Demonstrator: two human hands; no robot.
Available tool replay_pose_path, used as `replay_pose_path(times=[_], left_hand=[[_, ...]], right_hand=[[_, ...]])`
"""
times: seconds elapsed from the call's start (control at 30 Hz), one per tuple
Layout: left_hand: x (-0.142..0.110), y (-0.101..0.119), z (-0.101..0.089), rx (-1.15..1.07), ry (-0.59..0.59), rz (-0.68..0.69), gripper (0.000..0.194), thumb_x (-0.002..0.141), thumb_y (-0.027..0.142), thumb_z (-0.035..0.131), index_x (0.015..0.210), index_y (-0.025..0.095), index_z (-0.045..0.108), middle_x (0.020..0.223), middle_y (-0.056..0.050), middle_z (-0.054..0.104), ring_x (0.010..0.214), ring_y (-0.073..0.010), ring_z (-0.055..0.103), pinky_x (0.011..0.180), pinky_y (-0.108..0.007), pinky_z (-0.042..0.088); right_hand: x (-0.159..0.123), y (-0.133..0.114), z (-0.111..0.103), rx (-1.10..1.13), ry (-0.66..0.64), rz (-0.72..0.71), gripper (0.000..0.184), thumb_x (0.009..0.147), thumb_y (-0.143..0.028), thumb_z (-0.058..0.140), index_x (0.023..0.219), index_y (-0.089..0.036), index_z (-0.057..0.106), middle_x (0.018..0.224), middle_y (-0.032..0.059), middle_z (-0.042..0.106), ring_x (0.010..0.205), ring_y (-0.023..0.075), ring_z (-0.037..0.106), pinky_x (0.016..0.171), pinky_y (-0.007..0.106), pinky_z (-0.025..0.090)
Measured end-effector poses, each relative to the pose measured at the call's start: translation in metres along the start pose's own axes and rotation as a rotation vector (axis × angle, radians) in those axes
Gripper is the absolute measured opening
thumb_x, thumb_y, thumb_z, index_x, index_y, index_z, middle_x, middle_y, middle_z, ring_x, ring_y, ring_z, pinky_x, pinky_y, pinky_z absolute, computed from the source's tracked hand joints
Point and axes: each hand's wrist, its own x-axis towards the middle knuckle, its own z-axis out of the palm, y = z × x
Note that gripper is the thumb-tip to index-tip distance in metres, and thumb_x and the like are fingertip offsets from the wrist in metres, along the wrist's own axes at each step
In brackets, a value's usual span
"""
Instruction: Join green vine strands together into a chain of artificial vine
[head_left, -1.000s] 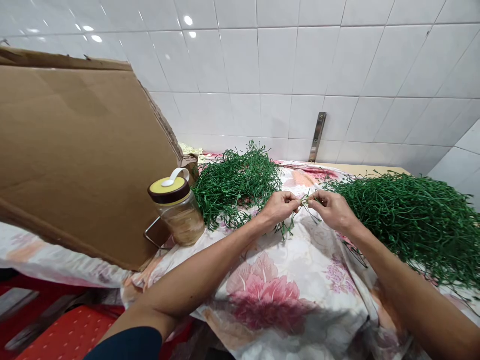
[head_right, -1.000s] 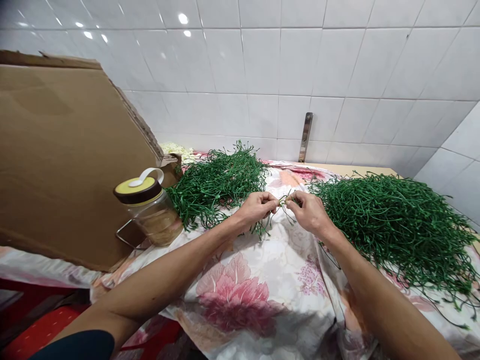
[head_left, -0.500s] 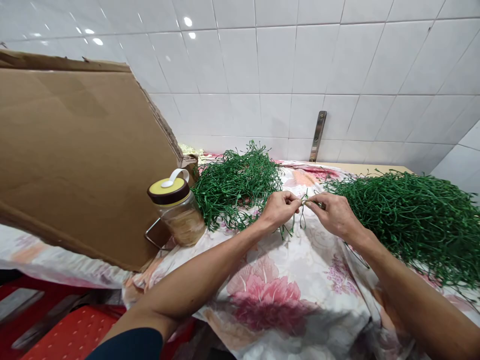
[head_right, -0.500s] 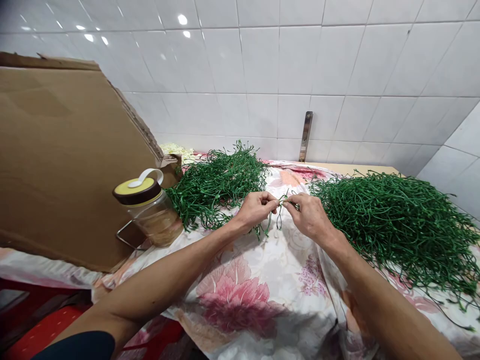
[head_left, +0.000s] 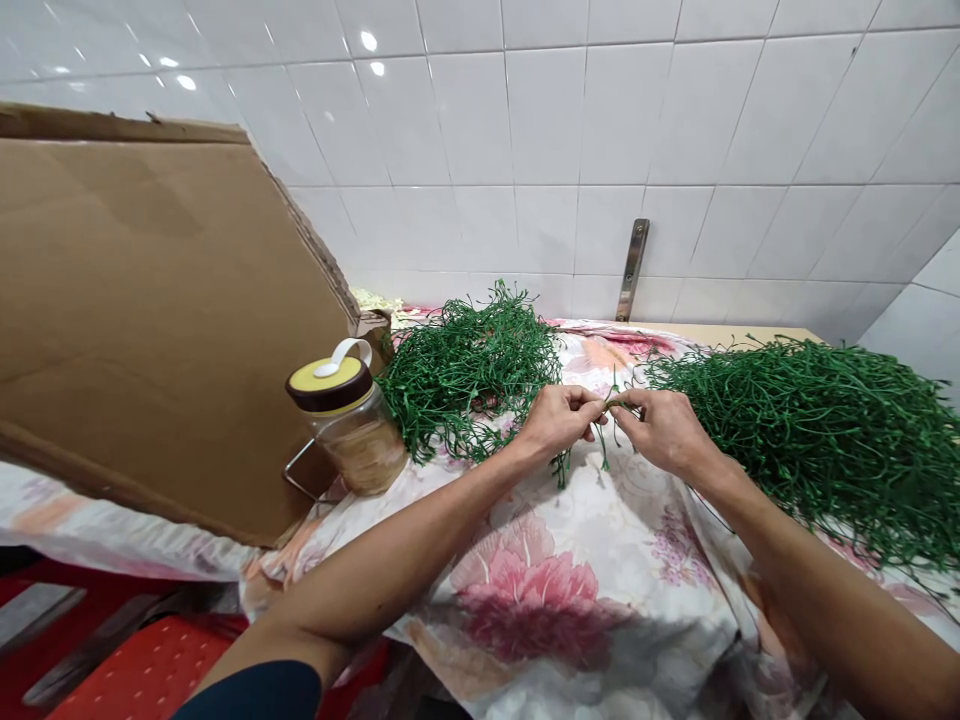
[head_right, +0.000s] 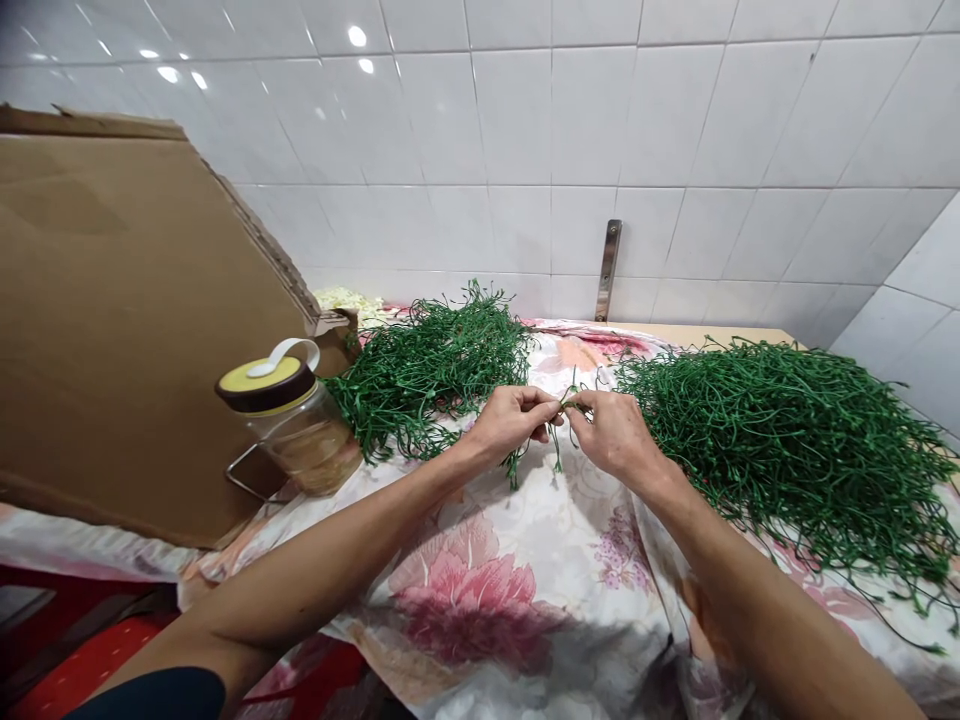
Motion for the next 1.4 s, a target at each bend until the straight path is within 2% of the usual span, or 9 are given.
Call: replay_pose_path(times=[0.17,0.33,0.5,0.63,0.9,1.1,1.27,1.4], left_hand=[[-0.003,0.002,0.006,-0.059,-0.040,-0.082,0.009,0.084,0.019,0.065,0.085,0.011,0.069,0.081,-0.007,0.074,0.052,-0.0089,0.066,0.046,-0.016,0.043],[-0.002,0.004,0.008,-0.161,-0.063,-0.170,0.007,0.088,0.009,0.057,0.085,0.010,0.063,0.073,-0.005,0.071,0.047,-0.0100,0.065,0.046,-0.018,0.046],[-0.004,0.012,0.006,-0.199,-0.058,-0.173,0.008,0.090,0.008,0.057,0.084,0.009,0.061,0.075,-0.006,0.072,0.045,-0.0084,0.063,0.045,-0.018,0.045],[-0.006,0.012,0.005,-0.209,-0.070,-0.157,0.008,0.090,0.008,0.056,0.084,0.009,0.061,0.076,-0.006,0.072,0.046,-0.0079,0.063,0.048,-0.018,0.047],[0.000,-0.004,0.001,-0.009,0.020,0.030,0.010,0.086,0.018,0.057,0.088,0.013,0.065,0.078,-0.004,0.071,0.052,-0.0085,0.062,0.051,-0.020,0.045],[-0.008,0.006,-0.002,0.312,0.073,0.198,0.018,0.083,0.030,0.065,0.090,0.015,0.072,0.084,-0.004,0.074,0.077,-0.0153,0.065,0.068,-0.025,0.045],[-0.013,0.012,-0.002,0.382,0.074,0.279,0.019,0.086,0.028,0.061,0.086,0.014,0.073,0.081,-0.003,0.072,0.073,-0.0143,0.061,0.069,-0.026,0.042],[-0.011,0.011,-0.003,0.363,0.096,0.273,0.018,0.085,0.028,0.060,0.081,0.014,0.071,0.075,-0.001,0.068,0.070,-0.0131,0.057,0.066,-0.025,0.039]], right_hand=[[-0.002,-0.002,0.008,-0.168,0.021,-0.015,0.027,0.090,-0.026,0.054,0.101,-0.020,0.078,0.079,0.0074,0.076,0.071,0.0216,0.067,0.067,0.030,0.039],[-0.004,-0.003,0.013,-0.285,0.013,-0.063,0.026,0.091,-0.019,0.052,0.108,-0.019,0.072,0.093,0.0095,0.078,0.082,0.0233,0.070,0.069,0.030,0.038],[-0.004,-0.001,0.014,-0.291,0.041,-0.084,0.023,0.096,-0.022,0.049,0.107,-0.019,0.069,0.090,0.0082,0.077,0.077,0.0216,0.069,0.067,0.029,0.036],[-0.003,0.001,0.012,-0.195,0.053,-0.074,0.023,0.094,-0.022,0.052,0.105,-0.019,0.071,0.087,0.0059,0.076,0.076,0.0198,0.068,0.068,0.028,0.037],[0.002,0.006,0.006,0.116,0.001,0.080,0.021,0.086,-0.033,0.057,0.087,-0.019,0.072,0.069,0.0004,0.068,0.060,0.0145,0.054,0.061,0.026,0.035],[0.001,0.007,0.006,0.090,-0.032,0.002,0.017,0.081,-0.025,0.054,0.086,-0.019,0.069,0.069,-0.0007,0.063,0.063,0.0138,0.050,0.061,0.025,0.034],[0.000,0.004,0.005,0.088,-0.006,-0.053,0.016,0.083,-0.024,0.053,0.089,-0.019,0.067,0.069,-0.0010,0.062,0.060,0.0130,0.048,0.062,0.025,0.033],[0.000,0.003,0.007,0.085,0.024,-0.081,0.015,0.087,-0.024,0.054,0.091,-0.018,0.067,0.069,-0.0005,0.063,0.060,0.0136,0.049,0.062,0.026,0.034]])
